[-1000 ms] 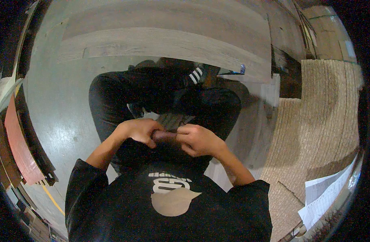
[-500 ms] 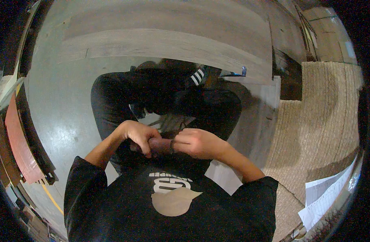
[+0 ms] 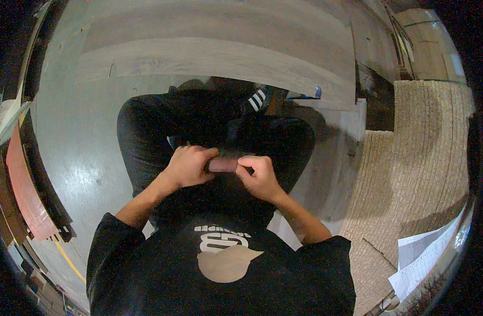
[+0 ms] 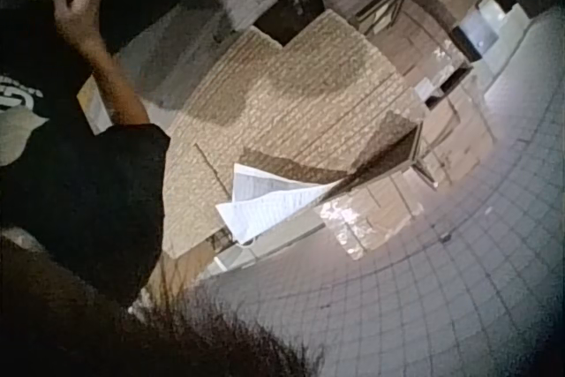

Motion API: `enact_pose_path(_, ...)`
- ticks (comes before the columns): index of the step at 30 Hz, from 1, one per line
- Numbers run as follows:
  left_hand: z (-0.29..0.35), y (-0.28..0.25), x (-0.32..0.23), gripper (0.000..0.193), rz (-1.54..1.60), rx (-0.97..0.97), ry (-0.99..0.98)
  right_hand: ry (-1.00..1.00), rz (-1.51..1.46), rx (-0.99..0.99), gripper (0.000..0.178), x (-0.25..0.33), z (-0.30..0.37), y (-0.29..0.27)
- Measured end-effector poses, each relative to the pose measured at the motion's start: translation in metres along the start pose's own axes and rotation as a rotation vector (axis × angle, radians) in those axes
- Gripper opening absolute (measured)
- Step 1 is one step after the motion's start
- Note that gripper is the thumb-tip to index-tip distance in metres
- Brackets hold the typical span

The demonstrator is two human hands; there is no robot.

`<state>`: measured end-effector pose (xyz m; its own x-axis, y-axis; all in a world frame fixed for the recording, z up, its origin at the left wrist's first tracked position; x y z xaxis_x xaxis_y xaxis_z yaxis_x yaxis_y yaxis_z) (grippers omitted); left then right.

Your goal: Sand the edges and surfaces of wooden panels using sandpaper.

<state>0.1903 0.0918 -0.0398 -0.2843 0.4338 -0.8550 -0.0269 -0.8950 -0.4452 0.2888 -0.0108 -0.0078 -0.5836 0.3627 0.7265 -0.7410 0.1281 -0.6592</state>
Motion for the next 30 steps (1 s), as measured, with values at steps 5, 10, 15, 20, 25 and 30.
enact_pose_path(5, -0.001, -0.003, 0.006, 0.029, -0.207, -0.240, 0.079, 0.475, -0.503, 0.085, 0.025, -0.051, 0.022, 0.048)
enact_pose_path(10, -0.013, 0.007, 0.023, 0.025, -0.144, 0.073, -0.251, 0.781, -0.929, 0.110, 0.030, -0.060, 0.039, 0.070)
enact_pose_path(15, -0.013, 0.021, 0.037, 0.033, 0.021, 0.192, -0.133, 0.310, -0.276, 0.225, 0.034, -0.038, 0.018, 0.040)
enact_pose_path(20, -0.016, 0.025, 0.034, 0.035, 0.089, 0.241, -0.132, 0.307, -0.358, 0.195, 0.035, -0.040, 0.021, 0.035)
enact_pose_path(25, -0.016, 0.030, 0.029, 0.035, 0.102, 0.309, -0.174, 0.310, -0.351, 0.189, 0.034, -0.040, 0.025, 0.032)
enact_pose_path(30, -0.014, 0.039, 0.028, 0.035, 0.166, 0.340, -0.104, 0.154, -0.404, 0.151, 0.030, -0.025, 0.025, 0.022)
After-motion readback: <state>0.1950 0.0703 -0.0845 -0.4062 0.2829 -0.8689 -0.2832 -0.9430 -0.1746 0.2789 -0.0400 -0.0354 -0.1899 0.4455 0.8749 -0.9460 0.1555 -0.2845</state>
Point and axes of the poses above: each hand's wrist, its own z-axis away from the middle knuckle, its own y-axis out of the palm, x = y × z, the point moved 9 cm from there along -z, towards the middle knuckle, and after that the axes turned 13 degrees about z, right-handed, at the moved point
